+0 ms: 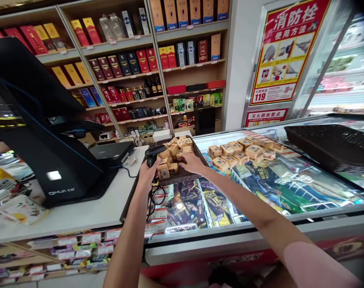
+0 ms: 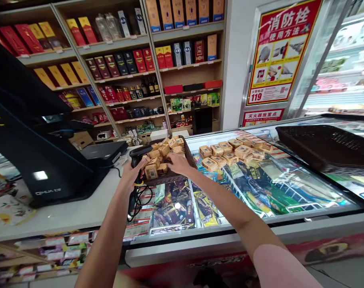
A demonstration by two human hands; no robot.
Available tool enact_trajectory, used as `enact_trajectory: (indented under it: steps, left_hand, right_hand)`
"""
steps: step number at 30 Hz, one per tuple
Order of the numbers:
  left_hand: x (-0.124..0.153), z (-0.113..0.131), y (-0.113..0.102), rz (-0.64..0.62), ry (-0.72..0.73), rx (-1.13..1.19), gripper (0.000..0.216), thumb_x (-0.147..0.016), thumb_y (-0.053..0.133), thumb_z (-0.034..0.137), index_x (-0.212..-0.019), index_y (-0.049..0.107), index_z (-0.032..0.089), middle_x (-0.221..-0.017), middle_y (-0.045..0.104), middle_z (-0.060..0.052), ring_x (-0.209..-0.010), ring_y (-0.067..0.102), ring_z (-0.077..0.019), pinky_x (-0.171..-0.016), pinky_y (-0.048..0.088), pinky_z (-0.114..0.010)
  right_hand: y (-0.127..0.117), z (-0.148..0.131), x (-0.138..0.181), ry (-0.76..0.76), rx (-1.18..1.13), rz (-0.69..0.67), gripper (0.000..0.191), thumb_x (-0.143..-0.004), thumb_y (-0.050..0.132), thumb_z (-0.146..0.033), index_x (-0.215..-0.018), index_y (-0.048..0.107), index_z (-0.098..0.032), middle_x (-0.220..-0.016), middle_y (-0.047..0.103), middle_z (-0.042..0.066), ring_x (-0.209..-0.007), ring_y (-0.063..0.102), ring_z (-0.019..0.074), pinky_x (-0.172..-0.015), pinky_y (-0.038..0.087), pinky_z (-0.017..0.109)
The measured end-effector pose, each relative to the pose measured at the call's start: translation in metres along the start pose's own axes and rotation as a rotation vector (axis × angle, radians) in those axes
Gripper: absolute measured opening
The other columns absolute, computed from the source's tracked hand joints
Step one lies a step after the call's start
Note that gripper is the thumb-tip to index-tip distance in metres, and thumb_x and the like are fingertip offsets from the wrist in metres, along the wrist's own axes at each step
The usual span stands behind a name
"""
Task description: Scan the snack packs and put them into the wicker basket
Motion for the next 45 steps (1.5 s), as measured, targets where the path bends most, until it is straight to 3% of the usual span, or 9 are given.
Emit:
enact_trajectory:
  steps: [5, 9, 14, 17, 21, 27, 34, 41, 45]
  left_hand:
    - [0.006, -0.005, -0.01, 0.031, -0.013, -0.009, 0.049, -0.066, 0.081, 0.058, -0.084, 0.058, 0.019, -0.052, 0.053, 0.006, -0.042, 0.046, -0.009, -0.041, 0.036, -0.02]
    - [0.007, -0.005, -0.013, 0.033, -0.013, -0.011, 0.05, -0.066, 0.081, 0.059, -0.084, 0.058, 0.019, -0.054, 0.054, 0.006, -0.041, 0.046, -0.0077, -0.041, 0.036, -0.02]
    - [0.008, -0.001, -0.001, 0.019, 0.002, 0.005, 0.05, -0.066, 0.081, 0.06, -0.083, 0.056, 0.019, -0.056, 0.052, 0.007, -0.043, 0.048, -0.0081, -0.041, 0.036, -0.019]
    - [0.009, 0.003, 0.012, -0.024, 0.012, 0.01, 0.05, -0.066, 0.081, 0.058, -0.085, 0.056, 0.019, -0.057, 0.052, 0.008, -0.043, 0.048, -0.0078, -0.04, 0.036, -0.019]
    - [0.01, 0.005, 0.038, -0.106, 0.018, 0.006, 0.049, -0.067, 0.08, 0.058, -0.084, 0.055, 0.02, -0.055, 0.051, 0.007, -0.043, 0.048, -0.0083, -0.039, 0.036, -0.019]
    - [0.018, 0.005, 0.096, -0.292, 0.028, -0.015, 0.046, -0.069, 0.078, 0.058, -0.079, 0.055, 0.02, -0.048, 0.05, 0.006, -0.041, 0.046, -0.0099, -0.039, 0.035, -0.02]
    - [0.037, 0.008, 0.146, -0.446, 0.067, -0.075, 0.038, -0.071, 0.078, 0.052, -0.076, 0.058, 0.02, -0.049, 0.053, 0.005, -0.04, 0.046, -0.0097, -0.042, 0.033, -0.021]
    - [0.037, 0.009, 0.158, -0.485, 0.107, -0.107, 0.037, -0.075, 0.074, 0.052, -0.075, 0.053, 0.022, -0.048, 0.049, 0.006, -0.04, 0.044, -0.01, -0.042, 0.033, -0.021]
    - [0.034, 0.005, 0.158, -0.501, 0.08, -0.118, 0.041, -0.075, 0.074, 0.056, -0.075, 0.053, 0.021, -0.048, 0.05, 0.006, -0.04, 0.044, -0.01, -0.042, 0.033, -0.021]
  right_hand:
    - [0.059, -0.045, -0.016, -0.086, -0.094, -0.188, 0.038, -0.072, 0.08, -0.027, -0.108, 0.069, -0.02, -0.103, 0.066, 0.008, -0.099, 0.064, 0.0268, -0.085, 0.05, 0.035]
    - [0.066, -0.051, -0.012, -0.071, -0.156, -0.212, 0.049, -0.063, 0.079, -0.013, -0.11, 0.066, -0.018, -0.108, 0.064, 0.01, -0.101, 0.063, 0.0301, -0.087, 0.05, 0.039]
    - [0.034, -0.035, -0.007, -0.015, -0.299, -0.145, 0.061, -0.068, 0.077, -0.02, -0.126, 0.057, -0.022, -0.11, 0.067, 0.007, -0.103, 0.064, 0.0276, -0.091, 0.051, 0.042]
    - [0.005, -0.013, 0.001, 0.069, -0.448, -0.063, 0.048, -0.08, 0.068, -0.03, -0.126, 0.055, -0.025, -0.111, 0.069, 0.006, -0.1, 0.067, 0.0241, -0.085, 0.055, 0.039]
    - [-0.035, 0.026, 0.025, 0.171, -0.588, 0.08, 0.054, -0.069, 0.076, -0.032, -0.118, 0.055, -0.025, -0.104, 0.07, 0.004, -0.092, 0.069, 0.0223, -0.077, 0.057, 0.038]
    - [-0.082, 0.065, 0.066, 0.171, -0.175, 0.535, 0.055, -0.064, 0.075, -0.022, -0.117, 0.058, -0.024, -0.122, 0.058, 0.011, -0.116, 0.057, 0.03, -0.098, 0.05, 0.048]
    - [-0.098, 0.082, 0.086, 0.201, 0.003, 0.765, 0.056, -0.073, 0.073, -0.025, -0.126, 0.054, -0.022, -0.122, 0.051, 0.013, -0.119, 0.053, 0.0296, -0.106, 0.045, 0.047]
    - [-0.101, 0.091, 0.089, 0.227, 0.034, 0.801, 0.055, -0.075, 0.075, -0.034, -0.125, 0.054, -0.022, -0.122, 0.05, 0.012, -0.12, 0.05, 0.0301, -0.107, 0.043, 0.047]
    - [-0.107, 0.107, 0.089, 0.428, 0.008, 0.856, 0.061, -0.069, 0.079, -0.04, -0.121, 0.057, -0.017, -0.12, 0.053, 0.015, -0.12, 0.049, 0.0336, -0.109, 0.038, 0.049]
Point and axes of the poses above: each hand's wrist, its own x-axis away from the middle knuckle, its own y-axis out of the palm, z = x × y, the point moved 2 cm from there along -x, towards the middle knuckle
